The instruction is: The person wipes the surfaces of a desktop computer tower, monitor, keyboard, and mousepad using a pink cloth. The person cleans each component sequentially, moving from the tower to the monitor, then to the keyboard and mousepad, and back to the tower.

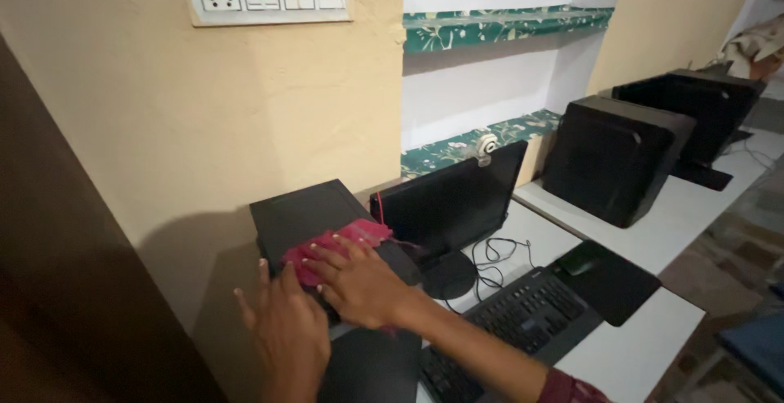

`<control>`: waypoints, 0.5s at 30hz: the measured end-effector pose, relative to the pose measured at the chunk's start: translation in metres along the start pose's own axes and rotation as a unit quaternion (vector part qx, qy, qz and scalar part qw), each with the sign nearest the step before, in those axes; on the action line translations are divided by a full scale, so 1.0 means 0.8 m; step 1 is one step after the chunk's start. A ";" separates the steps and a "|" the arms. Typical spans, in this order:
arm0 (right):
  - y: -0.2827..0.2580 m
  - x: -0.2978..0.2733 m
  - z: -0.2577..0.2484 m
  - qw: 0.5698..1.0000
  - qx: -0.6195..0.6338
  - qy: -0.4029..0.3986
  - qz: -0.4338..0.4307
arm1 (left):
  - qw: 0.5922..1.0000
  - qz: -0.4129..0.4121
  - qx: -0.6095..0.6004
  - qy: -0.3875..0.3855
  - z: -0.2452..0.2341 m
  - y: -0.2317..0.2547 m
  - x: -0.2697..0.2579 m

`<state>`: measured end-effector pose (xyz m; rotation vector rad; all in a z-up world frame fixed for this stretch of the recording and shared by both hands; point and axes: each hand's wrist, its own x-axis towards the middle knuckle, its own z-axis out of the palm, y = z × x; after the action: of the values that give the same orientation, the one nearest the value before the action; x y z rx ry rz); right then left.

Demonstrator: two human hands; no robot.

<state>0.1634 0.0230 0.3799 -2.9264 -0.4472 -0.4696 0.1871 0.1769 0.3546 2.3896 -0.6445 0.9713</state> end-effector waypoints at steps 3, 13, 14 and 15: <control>0.023 0.024 -0.002 0.998 -0.016 0.006 -0.060 | 0.999 -0.023 0.012 -0.021 -0.005 0.003 0.006; 0.099 0.049 0.013 0.997 -0.040 -0.017 0.060 | 0.992 -0.089 0.038 -0.083 -0.013 0.007 0.029; 0.093 0.040 0.016 0.997 -0.066 -0.003 0.049 | 0.992 -0.087 0.037 -0.082 -0.011 0.004 0.031; 0.086 0.034 0.018 0.995 -0.091 0.010 0.038 | 0.993 -0.080 0.036 -0.075 -0.008 0.002 0.033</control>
<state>0.2136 -0.0321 0.3691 -3.0970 -0.3035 -0.5552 0.1998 0.1733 0.3783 2.5525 -0.4692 0.7650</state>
